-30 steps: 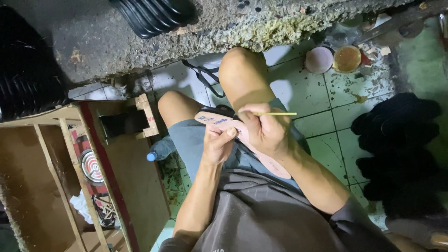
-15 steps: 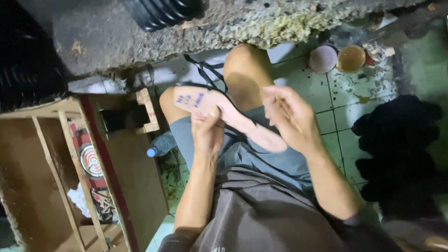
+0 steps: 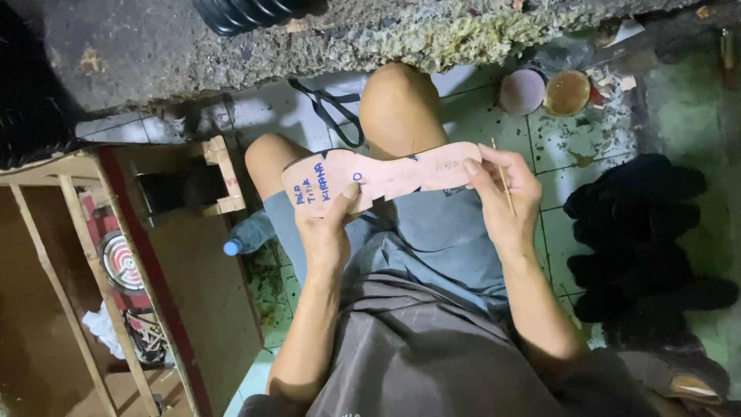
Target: A worker is manually marking shoe insoles with a pen to indicate size or alignment points during the manufacturing process.
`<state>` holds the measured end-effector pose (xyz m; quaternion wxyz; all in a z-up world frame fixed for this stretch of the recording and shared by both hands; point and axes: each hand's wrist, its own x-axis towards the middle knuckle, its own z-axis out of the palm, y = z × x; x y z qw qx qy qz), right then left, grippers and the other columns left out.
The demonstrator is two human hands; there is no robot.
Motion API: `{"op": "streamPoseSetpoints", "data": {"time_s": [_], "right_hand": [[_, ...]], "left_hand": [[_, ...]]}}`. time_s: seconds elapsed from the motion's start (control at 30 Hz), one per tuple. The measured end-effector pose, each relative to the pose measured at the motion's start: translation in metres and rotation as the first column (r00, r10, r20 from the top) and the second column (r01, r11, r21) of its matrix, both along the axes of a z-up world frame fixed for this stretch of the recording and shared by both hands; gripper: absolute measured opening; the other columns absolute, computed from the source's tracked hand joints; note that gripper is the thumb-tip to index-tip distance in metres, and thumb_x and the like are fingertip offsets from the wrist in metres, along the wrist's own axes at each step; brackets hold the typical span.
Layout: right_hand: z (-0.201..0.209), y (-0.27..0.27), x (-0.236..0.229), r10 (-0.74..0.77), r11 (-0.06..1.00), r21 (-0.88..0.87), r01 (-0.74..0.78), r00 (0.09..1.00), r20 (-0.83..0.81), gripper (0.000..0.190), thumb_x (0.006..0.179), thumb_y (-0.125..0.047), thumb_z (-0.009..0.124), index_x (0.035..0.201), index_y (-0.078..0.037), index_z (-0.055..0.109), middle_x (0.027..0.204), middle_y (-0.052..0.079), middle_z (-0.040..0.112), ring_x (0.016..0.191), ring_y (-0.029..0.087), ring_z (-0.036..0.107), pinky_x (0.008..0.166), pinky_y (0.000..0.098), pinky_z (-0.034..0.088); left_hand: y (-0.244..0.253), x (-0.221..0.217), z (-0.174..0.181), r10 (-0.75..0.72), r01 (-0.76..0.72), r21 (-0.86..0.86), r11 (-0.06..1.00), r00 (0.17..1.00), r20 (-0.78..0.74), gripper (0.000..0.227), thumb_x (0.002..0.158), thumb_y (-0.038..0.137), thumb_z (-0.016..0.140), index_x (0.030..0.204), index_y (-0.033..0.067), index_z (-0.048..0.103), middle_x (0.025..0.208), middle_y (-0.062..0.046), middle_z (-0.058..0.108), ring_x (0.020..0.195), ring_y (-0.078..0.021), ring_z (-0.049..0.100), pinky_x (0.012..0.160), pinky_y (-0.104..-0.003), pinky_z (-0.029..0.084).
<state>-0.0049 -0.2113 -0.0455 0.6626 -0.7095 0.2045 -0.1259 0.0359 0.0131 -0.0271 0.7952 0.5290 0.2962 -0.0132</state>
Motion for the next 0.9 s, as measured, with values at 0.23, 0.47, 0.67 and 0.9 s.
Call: {"op": "streamPoseSetpoints", "data": {"time_s": [0.23, 0.47, 0.67, 0.9], "right_hand": [[0.004, 0.010, -0.003, 0.056, 0.985, -0.170, -0.034, 0.990, 0.129, 0.024, 0.094, 0.005, 0.073, 0.117, 0.009, 0.066, 0.102, 0.026, 0.067, 0.083, 0.023, 0.069, 0.066, 0.0307, 0.060], [0.005, 0.002, -0.004, 0.209, 0.917, -0.382, -0.111, 0.952, 0.224, 0.024, 0.096, 0.010, 0.065, 0.120, 0.006, 0.069, 0.110, 0.025, 0.068, 0.086, 0.026, 0.070, 0.066, 0.0317, 0.059], [0.008, -0.027, -0.004, 0.207, 0.948, -0.261, -0.184, 0.976, 0.063, 0.023, 0.103, -0.011, 0.061, 0.122, -0.006, 0.072, 0.096, 0.022, 0.073, 0.079, 0.023, 0.072, 0.062, 0.0304, 0.057], [0.048, -0.024, 0.023, 0.224, 0.954, -0.222, -0.201, 0.971, 0.086, 0.020, 0.103, -0.014, 0.065, 0.111, 0.004, 0.069, 0.102, 0.021, 0.075, 0.074, 0.017, 0.073, 0.056, 0.0231, 0.054]], "left_hand": [[0.012, -0.001, -0.006, -0.011, 0.011, 0.001, 1.000, 0.996, 0.086, 0.029, 0.074, -0.006, 0.083, 0.097, -0.0023, 0.066, 0.084, -0.015, 0.074, 0.067, -0.0293, 0.076, 0.053, -0.039, 0.067], [0.030, 0.003, -0.046, 0.000, 0.008, -0.030, 1.000, 0.970, 0.245, 0.031, 0.075, -0.013, 0.079, 0.101, -0.0027, 0.067, 0.087, -0.017, 0.074, 0.072, -0.0308, 0.075, 0.058, -0.043, 0.068], [0.031, 0.010, -0.045, -0.083, 0.106, -0.035, 0.994, 0.910, 0.406, 0.028, 0.078, -0.013, 0.077, 0.100, 0.0032, 0.071, 0.091, -0.009, 0.075, 0.083, -0.0199, 0.075, 0.068, -0.032, 0.065], [0.034, 0.013, -0.050, -0.114, 0.142, -0.019, 0.990, 0.859, 0.499, 0.034, 0.075, -0.017, 0.078, 0.101, 0.0015, 0.069, 0.095, -0.015, 0.073, 0.085, -0.0223, 0.073, 0.075, -0.035, 0.064]]}}
